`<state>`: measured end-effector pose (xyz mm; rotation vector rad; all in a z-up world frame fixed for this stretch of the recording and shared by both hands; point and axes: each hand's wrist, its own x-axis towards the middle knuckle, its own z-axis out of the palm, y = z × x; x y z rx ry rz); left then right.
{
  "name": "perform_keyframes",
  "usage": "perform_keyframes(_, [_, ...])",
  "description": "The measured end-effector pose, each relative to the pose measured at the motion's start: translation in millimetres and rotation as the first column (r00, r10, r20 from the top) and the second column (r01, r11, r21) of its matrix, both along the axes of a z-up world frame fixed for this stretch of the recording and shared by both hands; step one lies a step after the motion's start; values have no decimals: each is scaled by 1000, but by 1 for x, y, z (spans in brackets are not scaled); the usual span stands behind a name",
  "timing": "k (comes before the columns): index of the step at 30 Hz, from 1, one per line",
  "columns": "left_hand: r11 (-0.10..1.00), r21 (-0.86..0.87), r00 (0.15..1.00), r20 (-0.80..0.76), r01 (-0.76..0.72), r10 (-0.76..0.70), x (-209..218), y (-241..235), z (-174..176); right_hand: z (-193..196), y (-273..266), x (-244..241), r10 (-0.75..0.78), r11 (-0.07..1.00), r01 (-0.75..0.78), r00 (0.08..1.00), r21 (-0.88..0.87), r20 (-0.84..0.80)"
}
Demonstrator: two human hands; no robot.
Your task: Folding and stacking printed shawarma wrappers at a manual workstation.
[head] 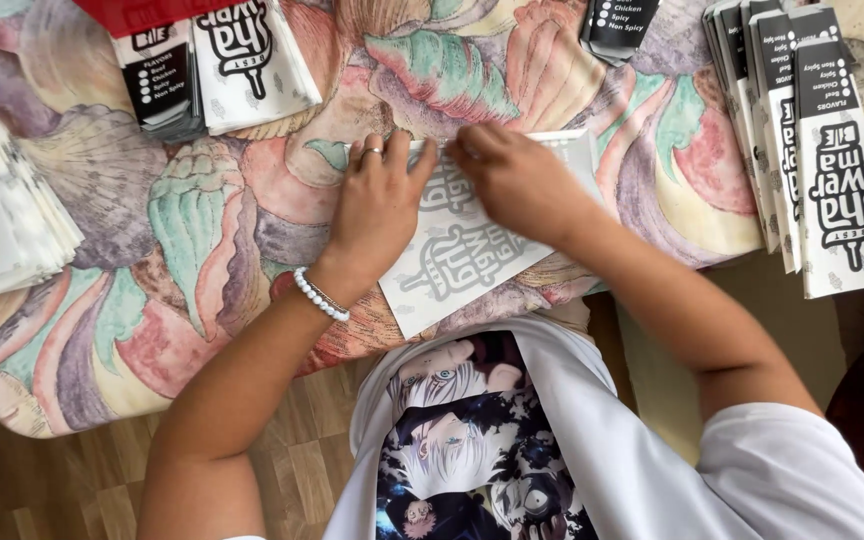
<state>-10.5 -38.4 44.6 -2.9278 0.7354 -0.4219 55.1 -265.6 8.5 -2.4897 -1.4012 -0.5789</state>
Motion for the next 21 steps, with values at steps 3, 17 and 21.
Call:
perform_keyframes(3, [991, -133, 998, 60, 30, -22, -1, 11, -10, 5, 9, -12, -63, 992, 76, 990, -102, 126])
perform_keyframes(17, [990, -131, 995, 95, 48, -36, 3, 22, -16, 21, -5, -14, -102, 990, 116, 982, -78, 162])
perform_keyframes(21, [991, -130, 997, 74, 27, -17, 0, 23, -14, -5, 40, -8, -77, 997, 79, 978, -6, 191])
